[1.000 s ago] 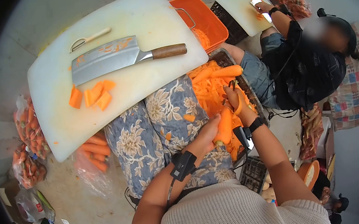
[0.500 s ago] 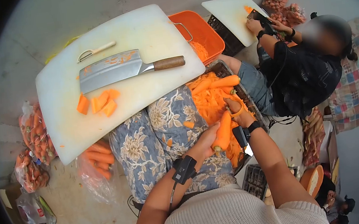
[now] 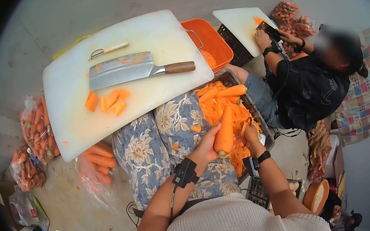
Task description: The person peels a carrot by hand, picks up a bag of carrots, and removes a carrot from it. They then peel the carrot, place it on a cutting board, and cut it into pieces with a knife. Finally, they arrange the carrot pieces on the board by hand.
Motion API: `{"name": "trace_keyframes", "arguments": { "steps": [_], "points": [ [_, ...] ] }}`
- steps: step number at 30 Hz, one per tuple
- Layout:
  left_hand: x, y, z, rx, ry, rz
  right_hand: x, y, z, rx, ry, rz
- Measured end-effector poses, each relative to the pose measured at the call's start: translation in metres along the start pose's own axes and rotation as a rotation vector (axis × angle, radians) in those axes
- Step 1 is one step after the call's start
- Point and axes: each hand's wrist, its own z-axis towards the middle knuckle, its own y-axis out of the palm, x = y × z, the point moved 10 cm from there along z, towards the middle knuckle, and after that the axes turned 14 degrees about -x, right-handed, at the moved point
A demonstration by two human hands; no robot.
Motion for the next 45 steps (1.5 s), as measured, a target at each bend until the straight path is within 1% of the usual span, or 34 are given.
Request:
{"name": "trace_keyframes", "arguments": {
  "steps": [1, 2, 3, 4, 5, 7, 8, 11, 12, 13, 15, 16, 20, 22, 23, 25, 26, 28, 32, 34, 35, 37, 38, 40, 41, 43, 44, 45],
  "points": [
    [0.009, 0.007, -0.002, 0.012, 0.101, 0.094, 0.001, 0.003, -0.005, 0.004, 0.007, 0.0],
    [0.008, 0.011, -0.003, 0.016, 0.095, 0.09, -0.012, 0.001, -0.014, 0.077, -0.125, -0.089],
    [0.009, 0.011, -0.005, 0.063, 0.092, 0.121, -0.032, 0.006, -0.029, 0.15, -0.256, -0.177],
    [0.01, 0.008, -0.006, 0.11, 0.089, 0.152, -0.049, 0.015, -0.046, 0.188, -0.329, -0.225],
    [0.012, 0.006, -0.004, 0.112, 0.087, 0.148, -0.058, 0.025, -0.058, 0.188, -0.324, -0.226],
    [0.009, 0.0, 0.0, 0.059, 0.079, 0.097, -0.089, 0.053, -0.087, 0.081, -0.535, -0.081],
    [0.007, -0.006, 0.002, 0.066, 0.079, 0.09, -0.097, 0.067, -0.097, 0.04, -0.514, -0.044],
    [0.01, -0.01, 0.007, 0.041, 0.141, 0.112, -0.099, 0.084, -0.095, 0.043, -0.539, -0.095],
    [0.009, -0.011, 0.006, 0.078, 0.135, 0.149, -0.11, 0.092, -0.1, 0.109, -0.671, -0.211],
    [0.009, -0.013, 0.005, 0.115, 0.129, 0.186, -0.109, 0.095, -0.096, 0.104, -0.666, -0.214],
    [0.012, -0.013, 0.002, 0.149, 0.108, 0.235, -0.102, 0.1, -0.083, 0.149, -0.566, -0.43],
    [0.012, -0.015, 0.001, 0.178, 0.079, 0.288, -0.098, 0.097, -0.073, 0.171, -0.597, -0.508],
    [0.007, -0.019, 0.008, 0.17, 0.066, 0.264, -0.086, 0.082, -0.049, 0.142, -0.558, -0.501],
    [0.007, -0.023, 0.009, 0.214, 0.05, 0.326, -0.079, 0.076, -0.041, 0.15, -0.461, -0.494],
    [0.004, -0.028, 0.012, 0.213, 0.047, 0.321, -0.079, 0.071, -0.036, 0.153, -0.456, -0.498],
    [0.003, -0.034, 0.017, 0.174, 0.035, 0.494, -0.074, 0.058, -0.023, 0.187, -0.408, -0.416],
    [0.001, -0.039, 0.018, 0.176, 0.034, 0.492, -0.073, 0.056, -0.017, 0.186, -0.405, -0.417],
    [-0.001, -0.033, 0.014, 0.183, -0.011, 0.48, -0.073, 0.058, -0.008, 0.136, -0.406, -0.281],
    [-0.001, -0.041, 0.013, 0.245, -0.008, 0.442, -0.071, 0.057, 0.012, 0.113, -0.341, -0.332],
    [-0.003, -0.04, 0.014, 0.242, -0.015, 0.411, -0.082, 0.06, 0.022, -0.022, -0.442, -0.238],
    [-0.002, -0.04, 0.014, 0.241, -0.015, 0.416, -0.083, 0.056, 0.029, -0.022, -0.446, -0.235],
    [-0.007, -0.02, 0.006, 0.21, -0.085, 0.312, -0.075, 0.046, 0.04, 0.074, -0.29, -0.376],
    [-0.008, -0.024, 0.007, 0.214, -0.084, 0.312, -0.073, 0.045, 0.041, 0.071, -0.288, -0.373],
    [-0.006, -0.024, 0.009, 0.18, -0.056, 0.314, -0.058, 0.056, 0.034, -0.015, -0.095, -0.05],
    [-0.007, -0.026, 0.009, 0.18, -0.057, 0.319, -0.055, 0.052, 0.04, -0.016, -0.098, -0.047],
    [-0.008, -0.022, 0.007, 0.189, -0.092, 0.321, -0.042, 0.039, 0.057, -0.024, -0.097, 0.125],
    [-0.008, -0.024, 0.008, 0.188, -0.092, 0.326, -0.04, 0.03, 0.061, -0.025, -0.101, 0.128],
    [-0.013, -0.029, 0.009, 0.168, -0.112, 0.312, -0.037, 0.027, 0.063, -0.066, -0.089, 0.169]
  ]
}}
